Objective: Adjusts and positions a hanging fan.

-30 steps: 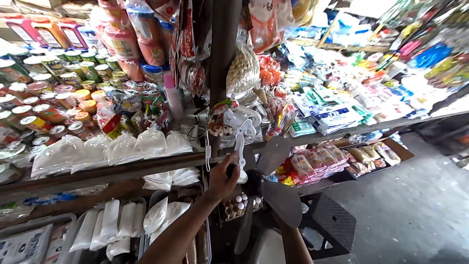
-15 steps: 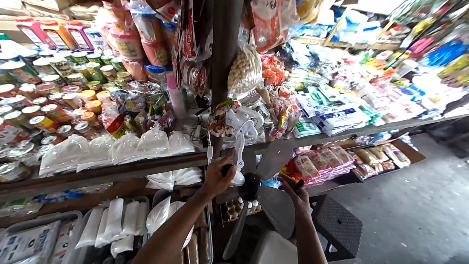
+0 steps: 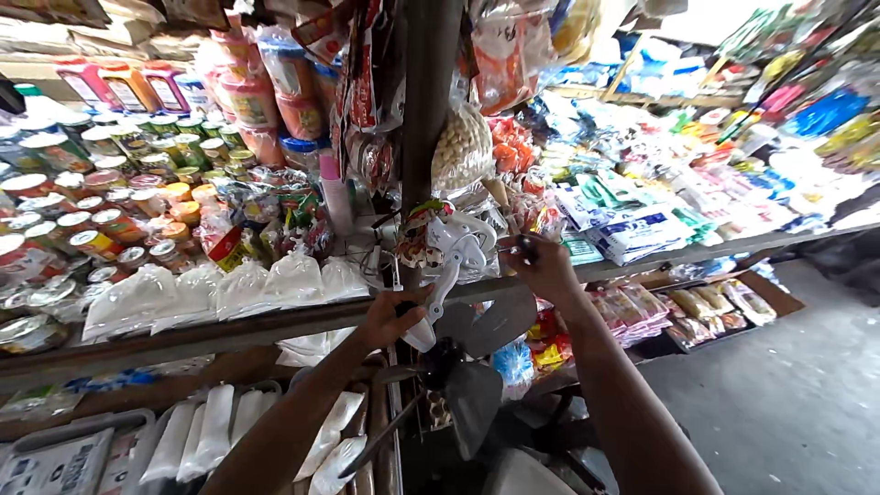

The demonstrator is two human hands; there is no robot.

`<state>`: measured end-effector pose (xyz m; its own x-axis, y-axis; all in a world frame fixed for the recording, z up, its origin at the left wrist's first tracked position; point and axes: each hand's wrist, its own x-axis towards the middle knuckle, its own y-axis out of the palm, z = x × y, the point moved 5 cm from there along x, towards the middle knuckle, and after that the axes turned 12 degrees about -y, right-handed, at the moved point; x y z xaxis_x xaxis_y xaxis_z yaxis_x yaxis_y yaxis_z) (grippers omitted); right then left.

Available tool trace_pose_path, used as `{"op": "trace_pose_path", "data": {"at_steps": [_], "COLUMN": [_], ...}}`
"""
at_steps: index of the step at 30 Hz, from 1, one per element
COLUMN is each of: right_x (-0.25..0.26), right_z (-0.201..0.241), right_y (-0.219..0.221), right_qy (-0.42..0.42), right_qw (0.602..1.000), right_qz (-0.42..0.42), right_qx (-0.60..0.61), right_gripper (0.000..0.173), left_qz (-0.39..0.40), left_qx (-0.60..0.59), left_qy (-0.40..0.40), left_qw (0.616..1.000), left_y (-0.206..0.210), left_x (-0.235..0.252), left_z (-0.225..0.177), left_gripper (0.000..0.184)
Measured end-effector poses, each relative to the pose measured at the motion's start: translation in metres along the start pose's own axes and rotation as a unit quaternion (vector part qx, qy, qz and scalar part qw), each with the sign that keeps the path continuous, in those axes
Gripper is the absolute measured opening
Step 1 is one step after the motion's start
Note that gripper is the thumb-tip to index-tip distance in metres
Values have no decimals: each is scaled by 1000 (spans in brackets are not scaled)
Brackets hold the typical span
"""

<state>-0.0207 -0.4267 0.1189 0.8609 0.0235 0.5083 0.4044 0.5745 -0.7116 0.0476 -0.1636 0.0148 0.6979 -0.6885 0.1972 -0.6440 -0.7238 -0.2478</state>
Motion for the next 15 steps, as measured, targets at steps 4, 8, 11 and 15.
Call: {"op": "trace_pose_path", "data": {"at_steps": [4,8,11,15], "right_x": [26,34,37,40], "right_z": [-7,-11,-13,-12], "right_y": [33,42,44,45], "right_qy": [58,74,83,96], "right_qw": [989,991,991,989], "right_qz": [133,107,105,111], "right_qx": [-16,10,13,-12], "right_gripper": [37,39,39,36], "left_qz": [69,130,154,201], "left_qx": [37,59,69,98], "left_qy": [-31,-77,-122,-169], "left_qw": [996,987,978,960], "left_y": [-22,-44,-59,-77], "left_x": [12,24,37,53], "left_z": [-6,-14,-20,-26], "left_gripper": [39,39,36,31]}}
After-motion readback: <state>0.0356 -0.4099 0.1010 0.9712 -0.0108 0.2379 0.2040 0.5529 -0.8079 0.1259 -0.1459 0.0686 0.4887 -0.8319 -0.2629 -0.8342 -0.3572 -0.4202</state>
